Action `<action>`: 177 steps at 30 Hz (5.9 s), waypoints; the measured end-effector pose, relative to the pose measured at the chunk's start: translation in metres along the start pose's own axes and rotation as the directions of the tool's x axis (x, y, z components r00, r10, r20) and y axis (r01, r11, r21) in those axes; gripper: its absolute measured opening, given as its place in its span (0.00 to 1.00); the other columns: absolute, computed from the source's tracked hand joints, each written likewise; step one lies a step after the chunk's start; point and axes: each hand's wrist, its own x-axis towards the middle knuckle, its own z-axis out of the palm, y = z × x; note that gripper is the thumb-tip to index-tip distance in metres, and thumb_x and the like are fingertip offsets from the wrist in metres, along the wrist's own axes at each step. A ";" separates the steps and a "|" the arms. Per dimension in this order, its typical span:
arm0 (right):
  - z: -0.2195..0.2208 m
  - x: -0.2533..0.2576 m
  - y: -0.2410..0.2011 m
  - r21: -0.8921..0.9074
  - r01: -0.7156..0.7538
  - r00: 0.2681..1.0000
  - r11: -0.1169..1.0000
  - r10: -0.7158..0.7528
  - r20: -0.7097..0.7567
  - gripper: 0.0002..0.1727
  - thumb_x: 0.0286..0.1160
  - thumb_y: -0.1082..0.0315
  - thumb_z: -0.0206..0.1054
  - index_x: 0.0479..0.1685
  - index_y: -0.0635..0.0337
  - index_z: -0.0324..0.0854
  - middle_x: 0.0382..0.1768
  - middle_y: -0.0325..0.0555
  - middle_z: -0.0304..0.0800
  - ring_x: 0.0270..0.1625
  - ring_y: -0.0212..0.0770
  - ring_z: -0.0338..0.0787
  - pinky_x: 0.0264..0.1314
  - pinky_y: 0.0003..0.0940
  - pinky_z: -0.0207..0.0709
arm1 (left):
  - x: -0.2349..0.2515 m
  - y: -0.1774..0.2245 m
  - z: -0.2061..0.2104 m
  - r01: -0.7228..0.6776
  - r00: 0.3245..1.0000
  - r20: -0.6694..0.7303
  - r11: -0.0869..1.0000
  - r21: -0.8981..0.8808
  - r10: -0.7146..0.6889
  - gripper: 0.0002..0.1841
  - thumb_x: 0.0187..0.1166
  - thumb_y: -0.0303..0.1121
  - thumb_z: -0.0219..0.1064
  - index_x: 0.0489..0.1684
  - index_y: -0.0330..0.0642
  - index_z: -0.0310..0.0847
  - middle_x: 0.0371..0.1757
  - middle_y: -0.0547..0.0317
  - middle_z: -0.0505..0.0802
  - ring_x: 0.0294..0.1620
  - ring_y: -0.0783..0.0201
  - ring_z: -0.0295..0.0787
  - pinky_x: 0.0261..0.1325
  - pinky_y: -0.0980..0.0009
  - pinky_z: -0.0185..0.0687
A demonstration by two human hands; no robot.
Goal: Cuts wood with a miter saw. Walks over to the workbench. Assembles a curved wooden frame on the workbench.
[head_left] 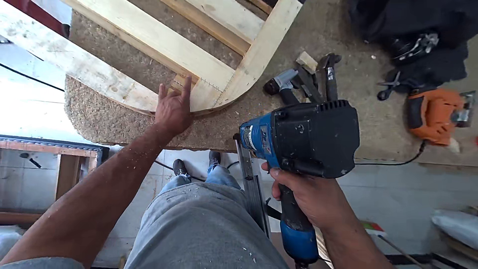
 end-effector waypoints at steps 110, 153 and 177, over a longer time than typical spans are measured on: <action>-0.010 0.018 0.020 -0.147 0.022 0.998 0.989 -0.012 0.069 0.12 0.64 0.69 0.78 0.47 0.54 0.90 0.27 0.54 0.93 0.23 0.48 0.90 0.27 0.35 0.88 | -0.024 0.058 0.062 0.315 0.730 0.378 -0.210 -0.925 -0.569 0.15 0.94 0.33 0.52 0.71 0.37 0.69 0.39 0.48 0.97 0.32 0.56 0.98 0.35 0.61 0.96; 0.057 0.054 -0.132 -0.058 -0.064 0.986 0.996 0.072 0.153 0.11 0.82 0.65 0.66 0.56 0.60 0.82 0.39 0.55 0.92 0.19 0.45 0.88 0.18 0.38 0.87 | -0.026 0.045 0.064 0.370 0.791 0.374 -0.107 -0.923 -0.484 0.15 0.94 0.35 0.54 0.66 0.34 0.77 0.49 0.47 0.95 0.42 0.54 0.99 0.45 0.55 0.98; 0.071 0.058 -0.144 -0.135 -0.036 0.991 0.990 0.052 0.123 0.10 0.82 0.64 0.67 0.54 0.60 0.83 0.35 0.54 0.92 0.19 0.44 0.88 0.19 0.37 0.87 | -0.025 0.043 0.071 0.360 0.795 0.382 -0.141 -0.922 -0.471 0.16 0.94 0.35 0.53 0.68 0.35 0.78 0.52 0.45 0.95 0.45 0.53 0.99 0.49 0.52 0.97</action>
